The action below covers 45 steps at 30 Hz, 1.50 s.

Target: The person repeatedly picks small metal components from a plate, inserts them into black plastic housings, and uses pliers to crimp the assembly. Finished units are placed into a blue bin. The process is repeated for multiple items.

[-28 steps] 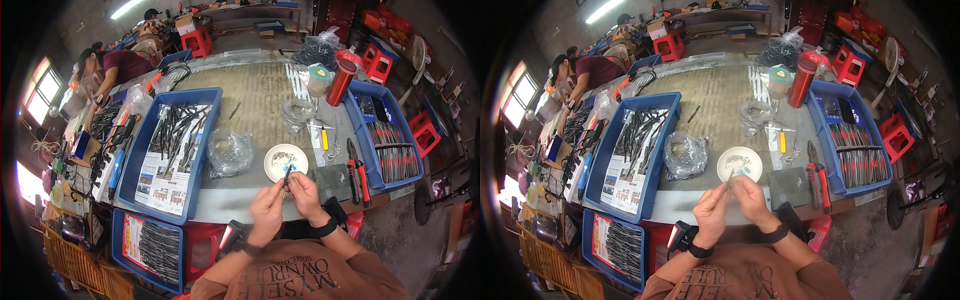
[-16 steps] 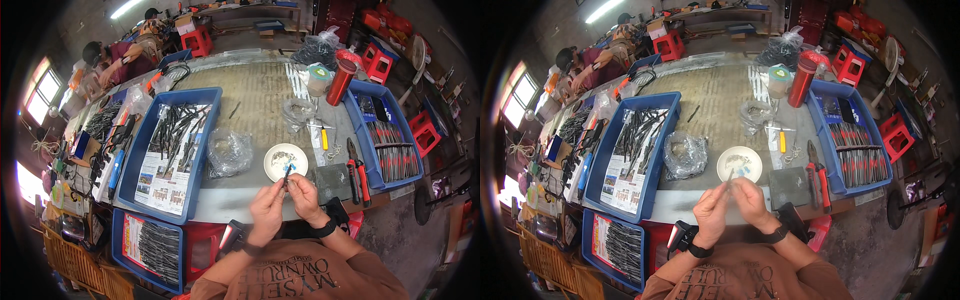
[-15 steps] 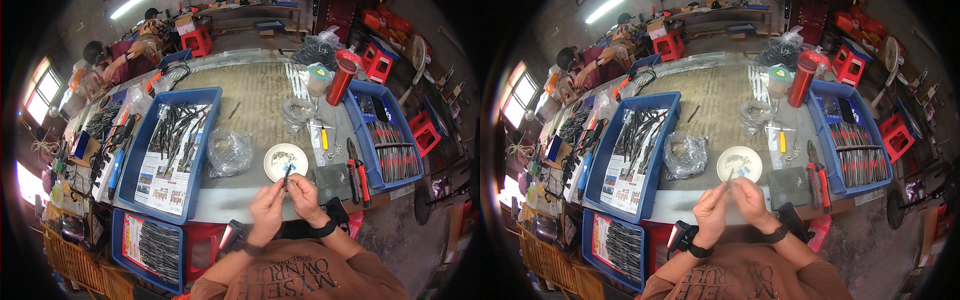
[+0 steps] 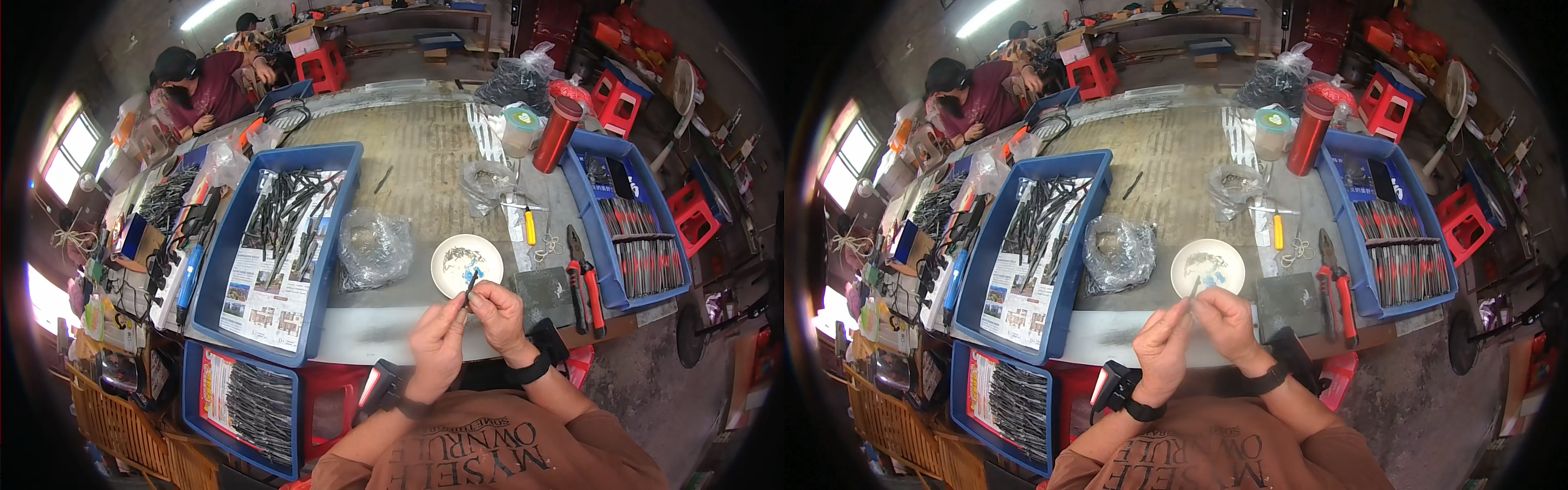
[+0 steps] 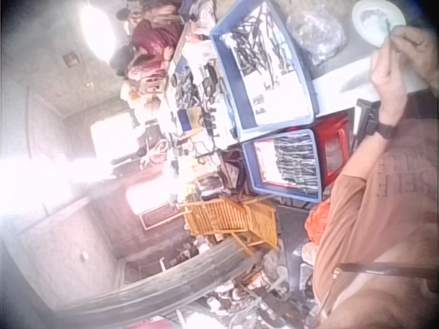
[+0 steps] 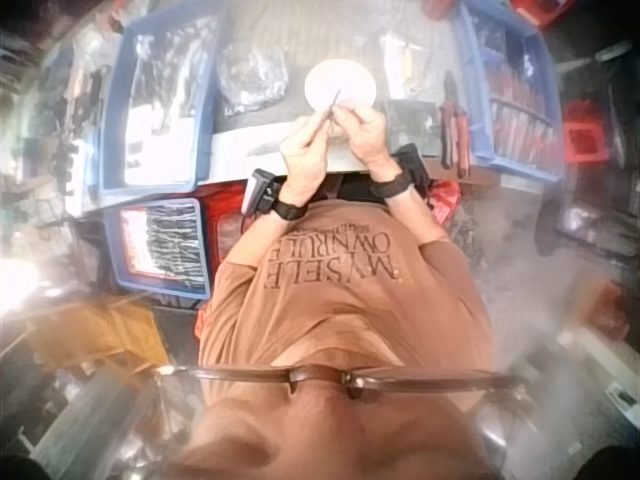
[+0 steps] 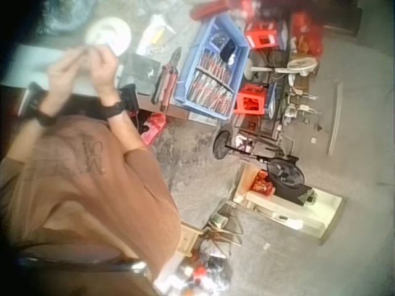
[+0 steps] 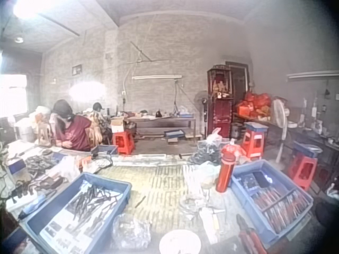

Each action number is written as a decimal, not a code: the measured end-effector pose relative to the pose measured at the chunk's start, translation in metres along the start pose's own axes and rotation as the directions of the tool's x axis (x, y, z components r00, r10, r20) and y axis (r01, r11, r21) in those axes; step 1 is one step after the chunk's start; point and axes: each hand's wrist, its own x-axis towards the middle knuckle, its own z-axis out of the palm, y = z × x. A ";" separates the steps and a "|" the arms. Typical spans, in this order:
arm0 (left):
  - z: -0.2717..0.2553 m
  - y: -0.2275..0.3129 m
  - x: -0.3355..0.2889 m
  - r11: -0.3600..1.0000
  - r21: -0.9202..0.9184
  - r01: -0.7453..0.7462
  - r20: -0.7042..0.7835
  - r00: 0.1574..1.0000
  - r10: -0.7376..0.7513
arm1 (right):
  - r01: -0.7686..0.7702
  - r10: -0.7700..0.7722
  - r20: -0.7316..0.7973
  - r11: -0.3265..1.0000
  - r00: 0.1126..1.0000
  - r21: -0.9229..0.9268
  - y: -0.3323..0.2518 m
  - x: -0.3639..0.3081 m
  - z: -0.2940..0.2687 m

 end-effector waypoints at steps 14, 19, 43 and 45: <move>0.000 -0.003 -0.002 0.993 -0.092 0.079 0.005 0.997 -0.078 | -0.018 0.021 -0.027 0.994 0.999 0.105 0.002 -0.001 0.002; 0.000 -0.002 -0.002 0.992 -0.095 0.079 0.010 0.997 -0.078 | 0.054 -0.054 -0.003 0.998 0.999 0.041 0.002 0.001 0.000; -0.001 -0.003 -0.003 0.994 -0.086 0.069 0.011 0.998 -0.068 | -0.006 0.005 0.029 1.000 1.000 0.015 0.002 -0.002 -0.001; -0.001 -0.003 -0.003 0.993 -0.088 0.072 0.009 0.997 -0.071 | 0.011 -0.011 0.043 1.000 0.999 -0.001 0.001 -0.001 -0.001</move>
